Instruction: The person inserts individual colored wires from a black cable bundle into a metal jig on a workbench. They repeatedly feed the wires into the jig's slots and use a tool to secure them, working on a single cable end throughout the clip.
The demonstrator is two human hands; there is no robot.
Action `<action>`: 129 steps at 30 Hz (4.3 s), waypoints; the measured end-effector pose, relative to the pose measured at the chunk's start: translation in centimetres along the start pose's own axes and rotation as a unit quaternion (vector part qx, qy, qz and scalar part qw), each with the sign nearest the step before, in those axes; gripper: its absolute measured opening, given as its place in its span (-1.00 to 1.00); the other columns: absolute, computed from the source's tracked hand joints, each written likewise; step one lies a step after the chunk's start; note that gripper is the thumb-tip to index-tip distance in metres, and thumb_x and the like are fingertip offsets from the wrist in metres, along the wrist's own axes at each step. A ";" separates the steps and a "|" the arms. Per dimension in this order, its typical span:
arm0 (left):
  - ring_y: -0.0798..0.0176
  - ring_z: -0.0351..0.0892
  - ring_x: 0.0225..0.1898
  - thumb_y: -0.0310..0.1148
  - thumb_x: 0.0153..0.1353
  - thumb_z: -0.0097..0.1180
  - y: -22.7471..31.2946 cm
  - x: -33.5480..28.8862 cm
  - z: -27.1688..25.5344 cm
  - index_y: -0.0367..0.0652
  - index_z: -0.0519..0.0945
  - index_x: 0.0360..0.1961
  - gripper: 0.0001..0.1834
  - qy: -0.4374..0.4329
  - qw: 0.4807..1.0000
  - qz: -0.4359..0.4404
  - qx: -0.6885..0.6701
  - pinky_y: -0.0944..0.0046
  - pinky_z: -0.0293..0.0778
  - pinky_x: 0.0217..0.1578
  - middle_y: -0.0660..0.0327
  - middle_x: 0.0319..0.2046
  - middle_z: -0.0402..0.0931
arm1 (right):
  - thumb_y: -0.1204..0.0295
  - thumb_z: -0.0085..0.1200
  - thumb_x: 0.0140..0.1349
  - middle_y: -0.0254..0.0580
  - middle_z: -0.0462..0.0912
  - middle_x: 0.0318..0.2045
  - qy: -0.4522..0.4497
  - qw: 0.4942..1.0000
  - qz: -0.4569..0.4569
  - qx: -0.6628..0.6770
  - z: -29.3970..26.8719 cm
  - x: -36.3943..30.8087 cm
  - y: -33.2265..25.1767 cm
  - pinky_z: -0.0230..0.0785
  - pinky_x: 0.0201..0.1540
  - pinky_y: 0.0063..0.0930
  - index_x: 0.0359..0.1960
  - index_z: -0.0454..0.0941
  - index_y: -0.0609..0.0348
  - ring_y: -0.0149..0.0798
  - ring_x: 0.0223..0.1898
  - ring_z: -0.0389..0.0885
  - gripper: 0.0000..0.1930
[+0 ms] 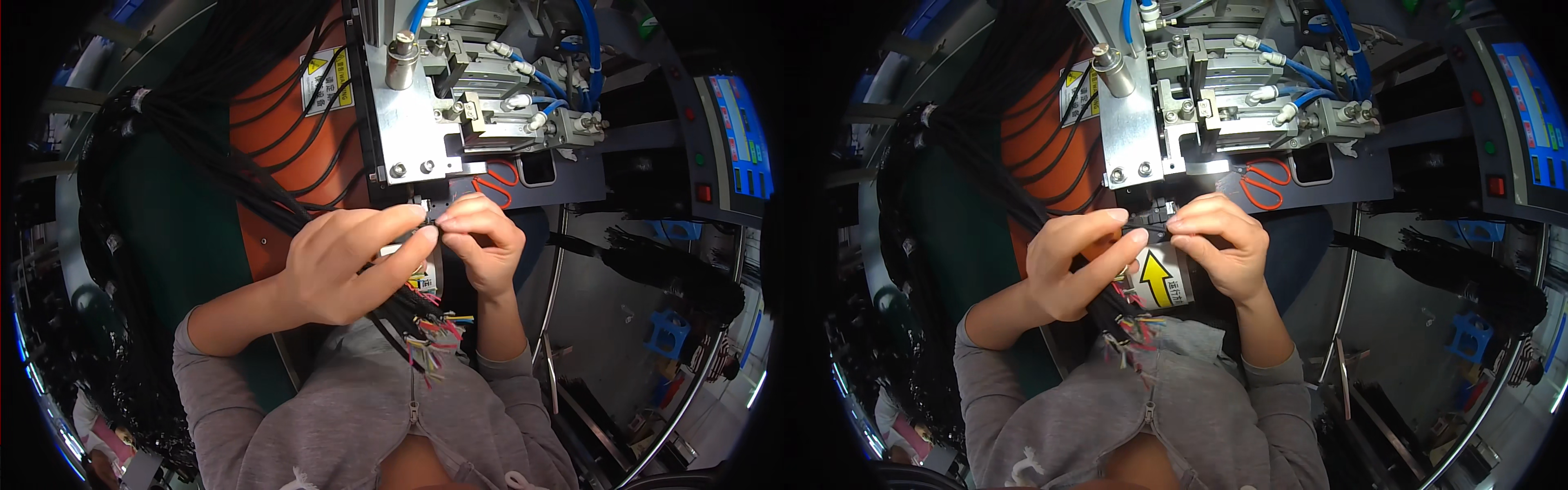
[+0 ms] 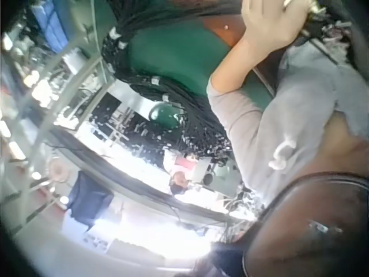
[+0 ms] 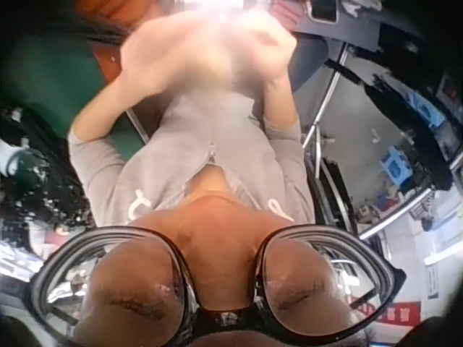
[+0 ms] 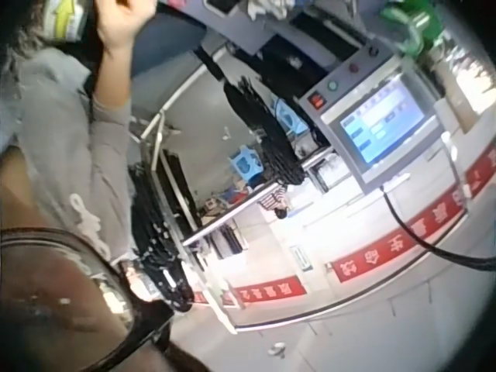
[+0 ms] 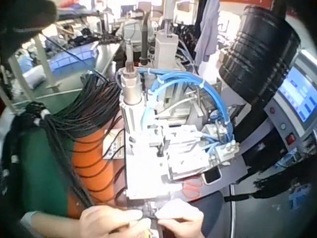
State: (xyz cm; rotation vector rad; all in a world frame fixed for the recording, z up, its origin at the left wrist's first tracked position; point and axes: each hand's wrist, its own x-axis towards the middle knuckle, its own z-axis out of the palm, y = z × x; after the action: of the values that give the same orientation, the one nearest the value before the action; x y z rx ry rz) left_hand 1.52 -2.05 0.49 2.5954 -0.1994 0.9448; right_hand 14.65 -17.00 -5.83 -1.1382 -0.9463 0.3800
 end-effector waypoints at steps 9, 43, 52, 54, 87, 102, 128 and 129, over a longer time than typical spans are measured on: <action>0.23 0.50 -0.59 -0.37 -0.11 0.27 -0.5 -0.8 0.8 -0.40 0.57 -0.30 -0.65 -0.039 0.998 -0.039 -0.016 0.33 0.40 -0.60 0.14 -0.52 0.49 | 0.68 0.35 -0.16 -0.13 0.64 -0.43 0.099 0.952 -0.145 -0.252 3.0 1.3 -1.8 0.44 -0.31 -0.43 -0.35 0.59 0.28 -0.20 -0.39 0.60 -0.72; 0.41 0.34 -0.55 -0.45 -0.10 0.15 0.4 -0.9 2.7 -0.18 0.63 -0.16 -0.63 -0.132 0.986 -0.044 0.093 0.43 0.25 -0.67 0.34 -0.54 0.30 | 0.58 0.16 0.05 -0.12 0.58 -0.53 0.000 0.929 0.058 -0.367 0.9 1.1 -0.9 0.33 -0.41 -0.38 -0.47 0.55 0.31 -0.20 -0.48 0.52 -0.94; 0.43 0.31 -0.57 -0.51 0.00 0.15 1.0 -0.9 2.5 -0.16 0.63 -0.13 -0.66 -0.152 0.977 -0.073 0.130 0.42 0.25 -0.67 0.33 -0.56 0.20 | 0.60 0.15 0.00 -0.20 0.46 -0.63 0.016 0.939 0.044 -0.341 1.3 1.0 -0.1 0.26 -0.47 -0.43 -0.55 0.49 0.29 -0.27 -0.57 0.40 -0.92; 0.42 0.32 -0.57 -0.50 -0.03 0.16 0.8 -0.8 2.6 -0.16 0.63 -0.15 -0.67 -0.143 0.979 -0.067 0.129 0.42 0.26 -0.67 0.33 -0.56 0.23 | 0.61 0.11 0.01 -0.23 0.47 -0.62 0.030 0.948 0.066 -0.309 1.3 1.0 0.3 0.26 -0.47 -0.44 -0.54 0.50 0.28 -0.29 -0.55 0.42 -0.96; 0.17 0.58 -0.40 -0.47 -0.14 0.28 0.1 0.6 -1.0 -0.24 0.61 -0.22 -0.65 -0.096 0.992 -0.072 -0.029 0.29 0.46 -0.43 0.15 -0.27 0.56 | 0.64 0.36 -0.23 -0.27 0.61 -0.52 -0.012 0.997 -0.008 -0.077 -1.1 0.2 -0.6 0.36 -0.29 -0.46 -0.49 0.59 0.20 -0.29 -0.41 0.53 -0.77; 0.35 0.45 -0.57 -0.42 -0.02 0.22 -0.3 -0.4 1.4 -0.26 0.57 -0.31 -0.77 -0.001 0.999 -0.042 -0.017 0.39 0.32 -0.65 0.27 -0.53 0.40 | 0.62 0.26 -0.02 -0.11 0.62 -0.42 0.062 0.983 -0.028 -0.172 2.5 1.0 -2.1 0.37 -0.26 -0.44 -0.41 0.59 0.27 -0.24 -0.36 0.54 -0.87; 0.43 0.34 -0.59 -0.44 -0.15 0.18 -0.3 -1.3 2.1 -0.13 0.66 -0.22 -0.64 -0.065 0.997 -0.008 0.040 0.45 0.25 -0.68 0.38 -0.51 0.46 | 0.57 0.19 0.09 -0.36 0.49 -0.50 -0.054 0.956 0.284 -0.044 -0.7 0.9 -2.7 0.23 -0.36 -0.64 -0.44 0.50 0.27 -0.53 -0.44 0.38 -0.91; 0.43 0.34 -0.59 -0.45 -0.15 0.18 -0.3 -1.3 2.1 -0.12 0.66 -0.21 -0.64 -0.064 0.997 -0.010 0.039 0.45 0.25 -0.68 0.37 -0.51 0.46 | 0.58 0.19 0.09 -0.36 0.48 -0.51 -0.044 0.960 0.274 -0.044 -0.6 0.9 -2.7 0.23 -0.37 -0.64 -0.45 0.50 0.27 -0.53 -0.45 0.37 -0.91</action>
State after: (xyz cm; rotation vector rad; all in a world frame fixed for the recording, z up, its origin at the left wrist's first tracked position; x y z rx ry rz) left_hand 1.88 -2.62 -1.91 2.7261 -0.1744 0.7950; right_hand 15.13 -17.80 -3.11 -1.4731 -0.7157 0.8482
